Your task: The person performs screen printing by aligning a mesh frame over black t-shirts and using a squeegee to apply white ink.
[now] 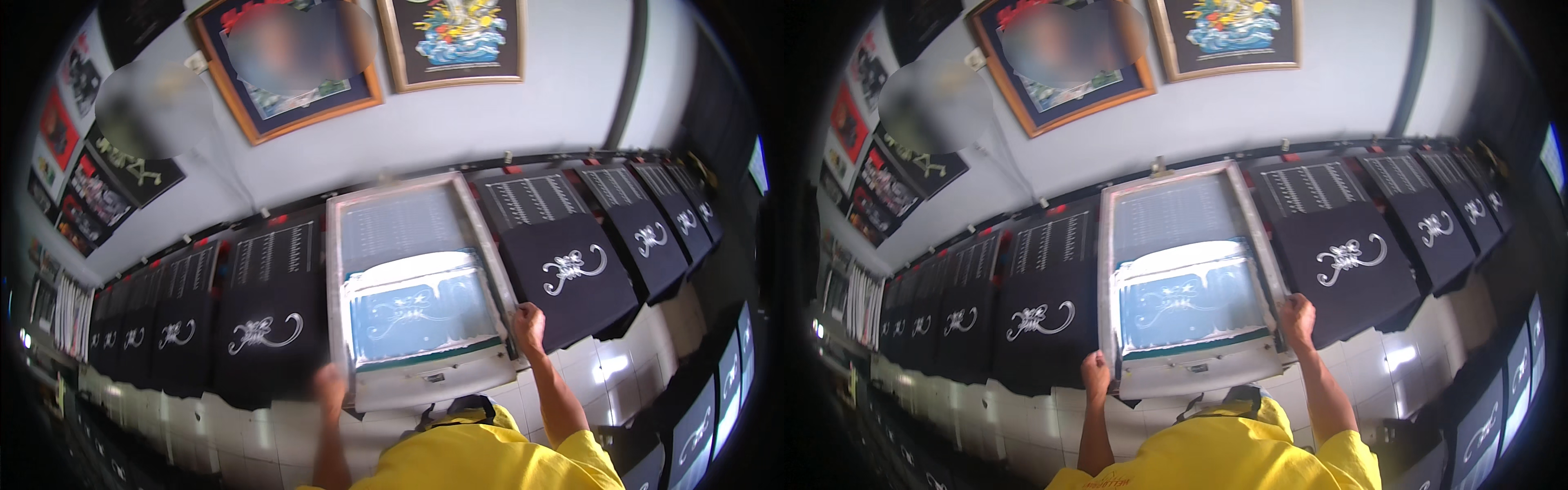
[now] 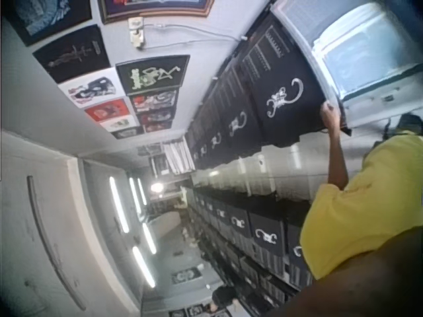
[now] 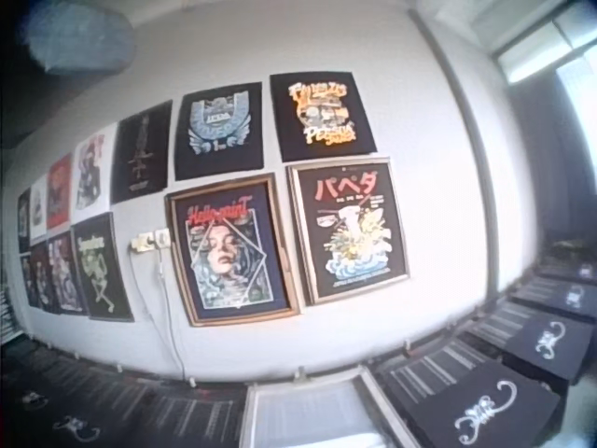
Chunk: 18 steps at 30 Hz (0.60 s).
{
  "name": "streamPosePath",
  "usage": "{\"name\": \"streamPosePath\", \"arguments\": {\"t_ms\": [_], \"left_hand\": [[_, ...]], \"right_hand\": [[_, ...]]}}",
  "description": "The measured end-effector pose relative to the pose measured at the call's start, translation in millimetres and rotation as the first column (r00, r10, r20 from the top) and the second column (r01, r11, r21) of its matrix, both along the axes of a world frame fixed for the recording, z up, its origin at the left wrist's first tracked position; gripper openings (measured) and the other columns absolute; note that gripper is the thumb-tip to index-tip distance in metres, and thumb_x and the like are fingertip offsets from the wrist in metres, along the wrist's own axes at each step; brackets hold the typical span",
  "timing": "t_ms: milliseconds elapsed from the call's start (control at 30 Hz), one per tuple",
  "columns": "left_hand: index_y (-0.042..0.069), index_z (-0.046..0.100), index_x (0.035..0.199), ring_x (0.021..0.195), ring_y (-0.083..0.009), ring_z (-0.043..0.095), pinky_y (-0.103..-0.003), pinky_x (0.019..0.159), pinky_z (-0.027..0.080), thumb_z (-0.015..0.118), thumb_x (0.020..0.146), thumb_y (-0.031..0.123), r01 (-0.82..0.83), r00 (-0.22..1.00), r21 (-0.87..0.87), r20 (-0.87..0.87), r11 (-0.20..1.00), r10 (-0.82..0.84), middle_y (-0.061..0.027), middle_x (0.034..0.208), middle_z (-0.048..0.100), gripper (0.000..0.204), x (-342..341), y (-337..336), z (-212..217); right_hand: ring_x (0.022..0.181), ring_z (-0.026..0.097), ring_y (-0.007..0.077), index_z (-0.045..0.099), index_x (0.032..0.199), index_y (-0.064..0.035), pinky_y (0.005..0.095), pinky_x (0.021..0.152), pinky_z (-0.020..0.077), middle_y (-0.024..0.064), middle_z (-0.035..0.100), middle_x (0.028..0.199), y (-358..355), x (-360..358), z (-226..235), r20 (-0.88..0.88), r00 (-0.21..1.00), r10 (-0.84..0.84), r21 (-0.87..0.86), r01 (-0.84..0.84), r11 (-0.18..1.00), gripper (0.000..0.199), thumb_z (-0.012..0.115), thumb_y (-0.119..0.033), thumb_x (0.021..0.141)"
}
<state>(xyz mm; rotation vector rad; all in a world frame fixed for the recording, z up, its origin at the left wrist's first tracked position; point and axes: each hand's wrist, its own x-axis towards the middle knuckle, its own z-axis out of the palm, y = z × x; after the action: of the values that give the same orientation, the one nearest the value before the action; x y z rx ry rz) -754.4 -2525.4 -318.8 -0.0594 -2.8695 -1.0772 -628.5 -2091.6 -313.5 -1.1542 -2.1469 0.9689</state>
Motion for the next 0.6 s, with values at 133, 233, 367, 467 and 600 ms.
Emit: {"name": "streamPosePath", "arguments": {"t_ms": [133, 233, 367, 467, 600], "left_hand": [[-0.006, 0.059, 0.080, 0.076, -0.0460, 0.057, -0.049, 0.068, 0.044, 0.049, 0.096, 0.019, -0.078, 0.955, 0.002, -0.286, 0.997, 0.075, -0.0270, 0.080, 0.059, 0.032, -5, -21, -62], [-0.007, 0.055, 0.075, 0.071, -0.0460, 0.054, -0.049, 0.064, 0.041, 0.050, 0.095, 0.016, -0.063, 0.987, 0.004, -0.148, 0.998, 0.063, -0.0277, 0.075, 0.057, 0.032, 0, -4, -28], [-0.008, 0.055, 0.075, 0.067, -0.0457, 0.052, -0.049, 0.062, 0.040, 0.051, 0.095, 0.017, -0.054, 0.961, 0.022, -0.269, 0.998, 0.058, -0.0276, 0.072, 0.055, 0.032, -2, -5, -37], [-0.009, 0.054, 0.073, 0.062, -0.0444, 0.050, -0.049, 0.060, 0.040, 0.051, 0.094, 0.017, -0.034, 0.960, 0.047, -0.278, 0.998, 0.046, -0.0276, 0.068, 0.053, 0.033, -5, -11, -28], [-0.011, 0.054, 0.074, 0.057, -0.0413, 0.048, -0.048, 0.058, 0.039, 0.050, 0.093, 0.016, -0.022, 0.966, 0.051, -0.256, 0.998, 0.034, -0.0281, 0.065, 0.052, 0.033, -4, -12, -35]], "right_hand": [[0.090, 0.066, 0.0394, 0.069, 0.096, -0.0023, 0.0437, 0.080, 0.0512, 0.0212, 0.068, 0.091, -5, -10, -4, -0.004, 1.000, 0.012, 0.005, -0.012, 1.000, 0.023, 0.055, -0.016, 0.084], [0.092, 0.065, 0.0399, 0.069, 0.099, -0.0036, 0.0438, 0.084, 0.0506, 0.0217, 0.068, 0.093, 0, -5, -11, -0.024, 0.999, 0.030, 0.025, -0.029, 0.999, 0.024, 0.053, -0.015, 0.084], [0.092, 0.067, 0.0373, 0.066, 0.112, -0.0049, 0.0409, 0.084, 0.0512, 0.0211, 0.069, 0.098, -6, -3, 2, -0.086, 0.992, 0.090, -0.035, -0.094, 0.995, 0.032, 0.052, -0.013, 0.084], [0.091, 0.069, 0.0343, 0.064, 0.117, -0.0055, 0.0380, 0.082, 0.0522, 0.0202, 0.070, 0.100, -17, -3, 4, -0.094, 0.994, 0.060, -0.157, -0.075, 0.985, 0.035, 0.052, -0.011, 0.085], [0.091, 0.071, 0.0244, 0.064, 0.118, -0.0011, 0.0318, 0.076, 0.0542, 0.0174, 0.070, 0.106, -13, 2, 11, -0.158, 0.987, 0.042, -0.168, -0.069, 0.983, 0.033, 0.053, -0.006, 0.087]]}}
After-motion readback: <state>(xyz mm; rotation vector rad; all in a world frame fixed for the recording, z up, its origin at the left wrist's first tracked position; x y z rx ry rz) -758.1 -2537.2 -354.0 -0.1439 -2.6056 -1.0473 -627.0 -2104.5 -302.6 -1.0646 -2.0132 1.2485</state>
